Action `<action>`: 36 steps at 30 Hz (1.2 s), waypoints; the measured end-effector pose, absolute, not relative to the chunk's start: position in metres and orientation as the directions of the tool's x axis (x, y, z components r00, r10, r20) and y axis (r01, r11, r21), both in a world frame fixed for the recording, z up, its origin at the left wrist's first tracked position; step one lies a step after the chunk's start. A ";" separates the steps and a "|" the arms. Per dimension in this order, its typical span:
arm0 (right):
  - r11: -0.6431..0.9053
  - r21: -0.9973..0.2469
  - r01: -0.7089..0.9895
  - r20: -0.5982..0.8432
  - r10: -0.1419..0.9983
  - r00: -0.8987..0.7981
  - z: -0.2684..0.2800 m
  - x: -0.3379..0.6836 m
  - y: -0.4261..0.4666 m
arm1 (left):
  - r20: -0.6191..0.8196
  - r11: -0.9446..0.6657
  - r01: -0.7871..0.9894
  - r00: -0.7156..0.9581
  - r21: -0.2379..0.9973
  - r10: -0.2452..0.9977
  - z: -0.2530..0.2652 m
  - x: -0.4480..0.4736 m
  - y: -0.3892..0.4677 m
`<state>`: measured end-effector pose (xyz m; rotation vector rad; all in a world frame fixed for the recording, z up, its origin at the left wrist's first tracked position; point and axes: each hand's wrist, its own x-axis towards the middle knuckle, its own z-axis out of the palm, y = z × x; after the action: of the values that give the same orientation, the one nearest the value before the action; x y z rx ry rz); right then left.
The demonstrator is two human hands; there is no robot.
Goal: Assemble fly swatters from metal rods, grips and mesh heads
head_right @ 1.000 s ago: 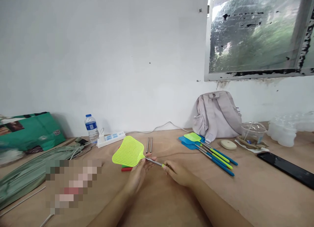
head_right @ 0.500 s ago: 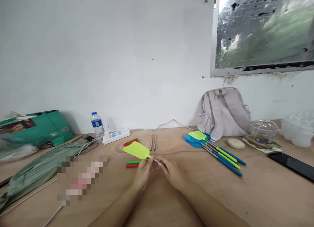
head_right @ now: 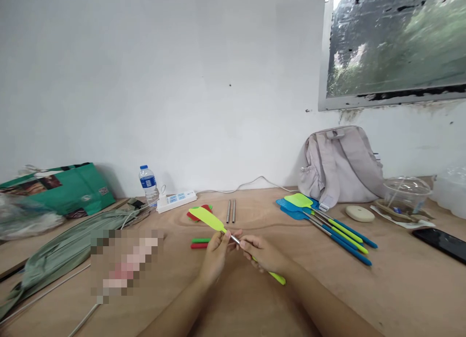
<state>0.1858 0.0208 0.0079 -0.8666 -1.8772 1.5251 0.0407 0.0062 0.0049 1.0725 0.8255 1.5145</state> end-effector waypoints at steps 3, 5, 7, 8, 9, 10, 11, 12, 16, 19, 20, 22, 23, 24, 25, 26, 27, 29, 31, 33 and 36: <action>0.219 -0.965 0.147 0.092 0.802 -0.590 0.007 0.180 0.020 | 0.210 -0.220 -0.422 -0.071 0.880 0.975 0.005 0.040 0.008; 0.282 -0.945 0.163 0.141 0.806 -0.575 0.007 0.177 0.020 | 0.218 -0.235 -0.447 -0.089 0.863 0.972 0.005 0.039 0.010; 0.358 -0.913 0.194 0.192 0.798 -0.571 0.009 0.176 0.020 | 0.217 -0.251 -0.460 -0.127 0.852 0.968 0.005 0.038 0.012; 0.400 -0.890 0.218 0.217 0.794 -0.568 0.010 0.176 0.020 | 0.214 -0.261 -0.467 -0.151 0.845 0.965 0.006 0.036 0.013; 0.443 -0.863 0.244 0.246 0.789 -0.563 0.011 0.177 0.020 | 0.213 -0.270 -0.475 -0.172 0.838 0.962 0.008 0.035 0.014; 0.482 -0.834 0.269 0.273 0.783 -0.559 0.012 0.177 0.020 | 0.213 -0.280 -0.483 -0.190 0.830 0.958 0.010 0.032 0.014; 0.515 -0.807 0.290 0.295 0.777 -0.556 0.014 0.179 0.019 | 0.215 -0.290 -0.489 -0.205 0.822 0.955 0.013 0.029 0.015; 0.539 -0.784 0.307 0.310 0.769 -0.559 0.015 0.180 0.019 | 0.221 -0.302 -0.495 -0.217 0.814 0.951 0.017 0.026 0.016; 0.573 -0.738 0.356 0.302 0.753 -0.585 0.016 0.185 0.021 | 0.238 -0.381 -0.527 -0.320 0.759 0.917 0.031 0.004 0.019; 0.569 -0.724 0.389 0.284 0.760 -0.584 0.016 0.189 0.023 | 0.243 -0.443 -0.524 -0.406 0.727 0.881 0.037 -0.012 0.023; 0.569 -0.719 0.399 0.278 0.761 -0.585 0.016 0.190 0.024 | 0.254 -0.462 -0.512 -0.425 0.724 0.869 0.038 -0.016 0.024; 0.579 -0.703 0.413 0.272 0.756 -0.596 0.018 0.193 0.026 | 0.282 -0.494 -0.482 -0.447 0.723 0.849 0.038 -0.021 0.026; 0.585 -0.694 0.419 0.270 0.751 -0.603 0.019 0.194 0.027 | 0.296 -0.507 -0.468 -0.452 0.724 0.841 0.037 -0.022 0.027; 0.591 -0.687 0.423 0.268 0.747 -0.609 0.020 0.196 0.028 | 0.306 -0.513 -0.457 -0.454 0.726 0.837 0.036 -0.021 0.028; 0.595 -0.681 0.427 0.266 0.744 -0.613 0.021 0.198 0.029 | 0.311 -0.515 -0.447 -0.454 0.731 0.835 0.036 -0.021 0.028; 0.597 -0.677 0.431 0.262 0.742 -0.617 0.021 0.200 0.031 | 0.310 -0.514 -0.439 -0.457 0.737 0.834 0.035 -0.020 0.029; 0.598 -0.674 0.433 0.261 0.741 -0.618 0.022 0.202 0.032 | 0.305 -0.513 -0.432 -0.463 0.742 0.832 0.034 -0.019 0.029; 0.600 -0.675 0.429 0.264 0.739 -0.620 0.023 0.204 0.034 | 0.298 -0.513 -0.420 -0.478 0.749 0.826 0.034 -0.018 0.030; 0.597 -0.686 0.415 0.267 0.738 -0.620 0.023 0.204 0.034 | 0.303 -0.520 -0.409 -0.487 0.750 0.819 0.033 -0.019 0.030; 0.596 -0.699 0.395 0.271 0.732 -0.625 0.023 0.203 0.034 | 0.312 -0.533 -0.398 -0.499 0.746 0.809 0.034 -0.021 0.030; 0.610 -0.696 0.378 0.277 0.715 -0.642 0.022 0.199 0.033 | 0.317 -0.555 -0.389 -0.527 0.735 0.789 0.037 -0.024 0.029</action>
<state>0.1995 0.0333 0.0223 -0.8597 -2.2927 0.8174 -0.0241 0.0291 0.0372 0.8446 0.7869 2.1113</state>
